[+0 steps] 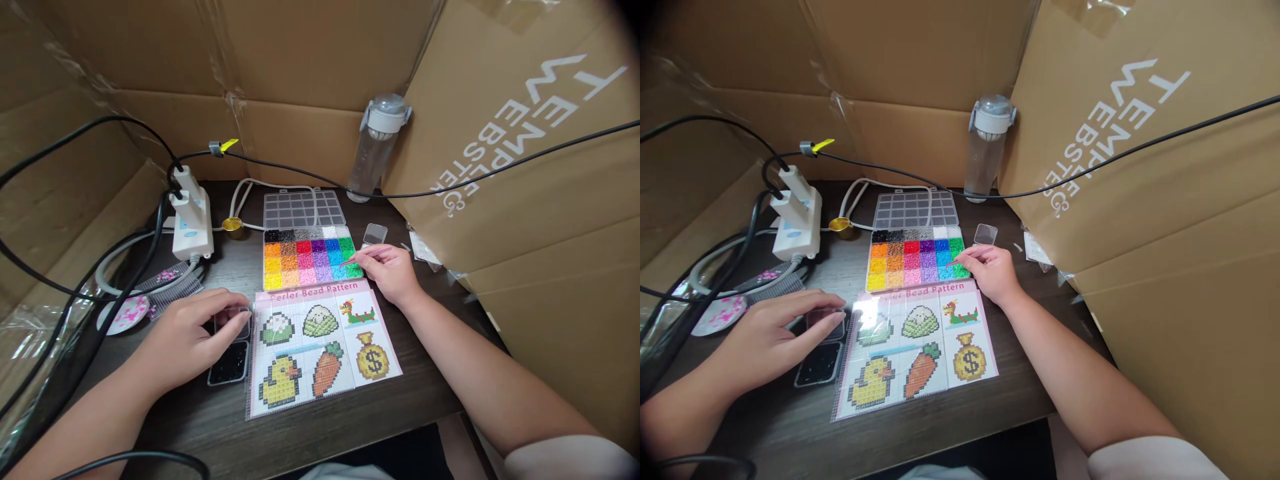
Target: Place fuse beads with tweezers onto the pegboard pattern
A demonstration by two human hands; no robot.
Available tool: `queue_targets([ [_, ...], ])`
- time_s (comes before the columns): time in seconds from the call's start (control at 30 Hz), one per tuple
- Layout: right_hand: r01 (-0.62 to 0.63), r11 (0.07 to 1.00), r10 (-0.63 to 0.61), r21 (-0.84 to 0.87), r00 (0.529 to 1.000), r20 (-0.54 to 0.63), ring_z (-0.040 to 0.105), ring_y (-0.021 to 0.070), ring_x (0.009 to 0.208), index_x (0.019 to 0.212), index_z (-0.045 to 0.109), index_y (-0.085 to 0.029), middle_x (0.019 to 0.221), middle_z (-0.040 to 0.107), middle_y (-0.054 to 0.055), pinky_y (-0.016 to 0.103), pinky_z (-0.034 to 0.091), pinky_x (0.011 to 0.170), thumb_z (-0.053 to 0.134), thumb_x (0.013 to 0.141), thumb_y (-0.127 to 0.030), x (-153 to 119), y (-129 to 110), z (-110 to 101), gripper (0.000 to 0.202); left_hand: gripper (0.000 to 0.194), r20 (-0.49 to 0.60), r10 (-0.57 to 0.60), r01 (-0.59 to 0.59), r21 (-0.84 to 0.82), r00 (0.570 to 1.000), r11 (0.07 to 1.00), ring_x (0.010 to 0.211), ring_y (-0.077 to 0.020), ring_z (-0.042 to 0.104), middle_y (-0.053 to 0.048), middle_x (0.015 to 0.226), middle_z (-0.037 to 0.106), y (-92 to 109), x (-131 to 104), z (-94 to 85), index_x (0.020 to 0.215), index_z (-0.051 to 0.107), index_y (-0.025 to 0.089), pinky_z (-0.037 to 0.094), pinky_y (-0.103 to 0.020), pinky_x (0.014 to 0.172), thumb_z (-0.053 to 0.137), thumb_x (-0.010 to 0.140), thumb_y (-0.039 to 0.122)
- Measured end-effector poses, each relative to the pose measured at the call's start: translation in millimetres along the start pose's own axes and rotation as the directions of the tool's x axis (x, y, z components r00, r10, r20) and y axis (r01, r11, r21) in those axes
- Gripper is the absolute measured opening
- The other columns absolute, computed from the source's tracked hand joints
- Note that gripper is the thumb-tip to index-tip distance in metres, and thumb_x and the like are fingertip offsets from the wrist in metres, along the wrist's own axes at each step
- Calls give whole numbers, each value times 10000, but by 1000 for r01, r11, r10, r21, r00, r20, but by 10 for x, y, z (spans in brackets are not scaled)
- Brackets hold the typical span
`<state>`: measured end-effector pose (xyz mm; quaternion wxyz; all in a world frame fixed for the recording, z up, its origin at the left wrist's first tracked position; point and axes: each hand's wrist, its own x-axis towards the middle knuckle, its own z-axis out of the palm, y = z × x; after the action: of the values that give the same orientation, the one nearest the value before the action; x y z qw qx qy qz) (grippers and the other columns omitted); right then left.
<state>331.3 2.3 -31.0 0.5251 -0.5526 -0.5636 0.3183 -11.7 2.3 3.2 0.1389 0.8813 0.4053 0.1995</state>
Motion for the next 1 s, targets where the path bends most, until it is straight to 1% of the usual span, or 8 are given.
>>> queue_targets([
  [0.17, -6, 999, 6, 32, 1000, 21, 650, 173, 742, 746, 769, -177, 799, 742, 68, 299, 508, 611, 702, 812, -312, 1, -5, 6, 165, 225, 9, -2, 2, 1, 1000, 1000, 734, -146, 663, -1, 850, 726, -8, -9, 5, 941, 686, 206, 503, -249, 682, 556, 909, 387],
  [0.3, -35, 998, 34, 47, 999, 14, 659, 180, 746, 740, 765, -170, 785, 743, 72, 318, 528, 649, 718, 791, -310, 2, -7, 12, 157, 226, 7, 4, -4, 0, 1000, 1000, 724, -144, 660, -2, 843, 725, -4, -3, 3, 946, 685, 203, 497, -244, 663, 557, 910, 385],
  [0.43, -31, 999, 30, 30, 1000, 4, 665, 174, 726, 731, 766, -177, 789, 749, 69, 330, 541, 676, 722, 786, -311, 3, -6, 11, 152, 219, 8, 9, -9, 8, 1000, 1000, 722, -143, 662, 0, 841, 727, -2, 2, 3, 943, 685, 205, 497, -241, 664, 557, 912, 380],
  [0.8, -15, 1000, 15, -7, 1000, 4, 680, 179, 746, 729, 777, -185, 808, 754, 70, 337, 551, 703, 707, 794, -275, -4, -9, 2, 132, 232, 7, -1, 1, 8, 1000, 1000, 734, -152, 670, -4, 860, 736, -1, -14, 3, 940, 685, 215, 503, -248, 667, 549, 911, 401],
  [1.0, 8, 998, -8, -57, 1000, -7, 697, 186, 732, 704, 782, -187, 792, 760, 78, 335, 557, 690, 724, 768, -255, -18, -25, 8, 110, 243, 12, -7, 7, 2, 1000, 1000, 734, -155, 667, -7, 851, 733, 18, 0, -8, 933, 690, 210, 506, -254, 674, 549, 905, 405],
])
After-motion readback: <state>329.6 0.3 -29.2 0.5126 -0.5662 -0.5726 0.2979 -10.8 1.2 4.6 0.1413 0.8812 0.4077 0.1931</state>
